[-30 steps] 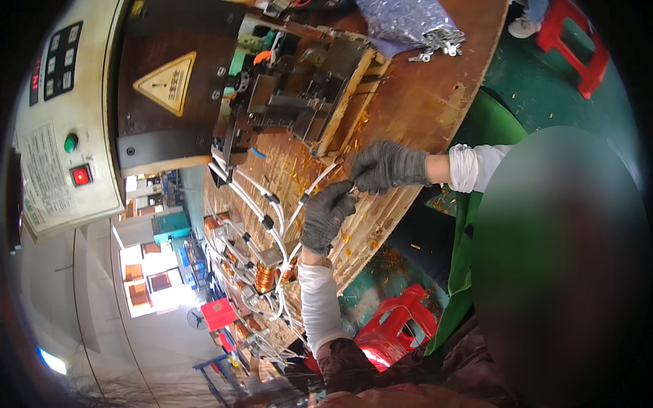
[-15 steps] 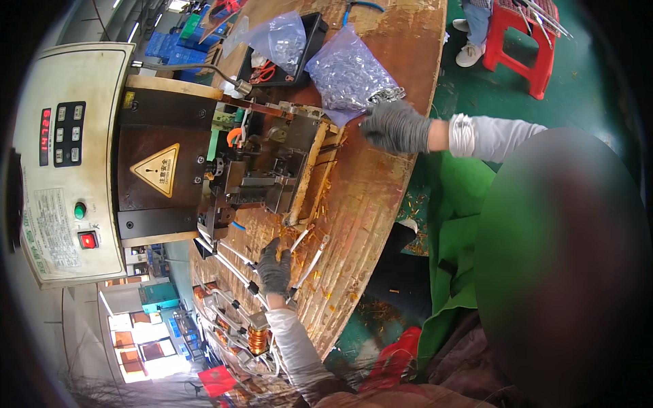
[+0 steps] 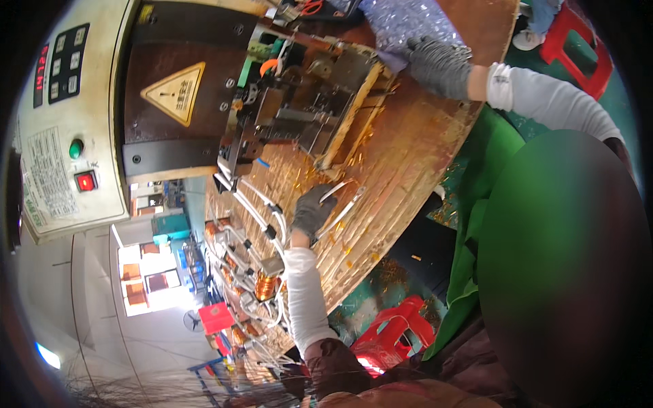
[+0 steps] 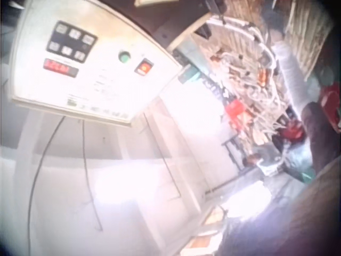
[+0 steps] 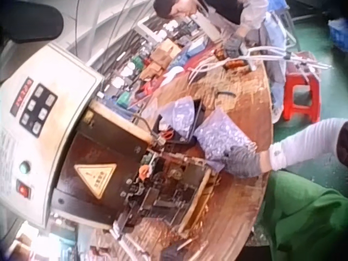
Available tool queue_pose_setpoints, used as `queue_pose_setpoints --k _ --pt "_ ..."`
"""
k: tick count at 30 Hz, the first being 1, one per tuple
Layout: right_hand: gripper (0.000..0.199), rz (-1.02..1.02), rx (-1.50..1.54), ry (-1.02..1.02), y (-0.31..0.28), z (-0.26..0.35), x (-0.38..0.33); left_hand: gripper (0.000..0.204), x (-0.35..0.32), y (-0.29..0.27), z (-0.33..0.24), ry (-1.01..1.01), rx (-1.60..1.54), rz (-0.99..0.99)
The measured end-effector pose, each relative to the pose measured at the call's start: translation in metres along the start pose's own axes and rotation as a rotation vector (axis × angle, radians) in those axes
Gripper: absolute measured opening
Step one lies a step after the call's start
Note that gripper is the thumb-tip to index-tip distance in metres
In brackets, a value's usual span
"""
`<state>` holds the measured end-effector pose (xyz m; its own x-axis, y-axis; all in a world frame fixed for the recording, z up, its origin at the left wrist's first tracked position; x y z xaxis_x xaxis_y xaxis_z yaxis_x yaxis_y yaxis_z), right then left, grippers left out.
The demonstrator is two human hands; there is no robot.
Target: The worker is using a crimping machine to attach terminals to the ends of electrical wires.
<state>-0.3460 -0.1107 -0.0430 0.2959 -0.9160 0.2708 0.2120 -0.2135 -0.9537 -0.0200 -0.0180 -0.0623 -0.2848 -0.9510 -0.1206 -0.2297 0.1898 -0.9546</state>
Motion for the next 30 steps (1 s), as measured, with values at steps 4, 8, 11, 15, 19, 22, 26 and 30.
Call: queue_pose_setpoints --k 4,8,11,15,19,22,26,30 --pt "0.036 -0.014 -0.064 -0.244 -0.004 0.024 0.008 0.026 -0.004 -0.008 -0.012 -0.017 -0.070 -0.009" --pt "0.016 -0.348 0.347 -0.172 -0.042 0.040 0.003 0.021 -0.007 -0.019 -0.034 0.103 -0.210 -0.027" --pt "0.018 -0.318 0.452 -0.266 -0.054 0.046 0.000 0.018 -0.002 -0.021 -0.054 0.175 -0.219 -0.015" --pt "0.016 -0.398 0.606 -0.270 -0.043 0.044 0.008 0.022 -0.004 -0.030 -0.048 0.100 -0.322 0.001" --pt "0.010 -0.564 0.906 -0.265 -0.040 0.041 -0.003 0.024 -0.005 -0.035 -0.051 0.127 -0.341 0.007" --pt "0.009 -0.454 1.094 -0.269 -0.039 0.044 -0.006 0.023 -0.002 -0.036 -0.051 0.071 -0.286 -0.034" --pt "0.012 -0.187 1.158 -0.345 -0.041 0.105 -0.018 0.018 -0.008 -0.047 -0.049 -0.002 -0.117 -0.143" --pt "0.011 0.052 1.340 -0.279 -0.012 0.168 -0.020 0.016 -0.021 -0.064 -0.052 0.010 -0.256 -0.309"
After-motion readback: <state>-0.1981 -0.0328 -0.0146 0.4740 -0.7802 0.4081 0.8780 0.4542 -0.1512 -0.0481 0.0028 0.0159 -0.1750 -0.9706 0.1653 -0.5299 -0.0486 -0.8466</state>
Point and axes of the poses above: each hand's wrist, its own x-axis towards the middle knuckle, its own y-axis out of the palm, z = x × y, the point moved 10 cm from there along x, towards the middle knuckle, and after that the axes turned 6 degrees about -z, right-handed, at the moved point
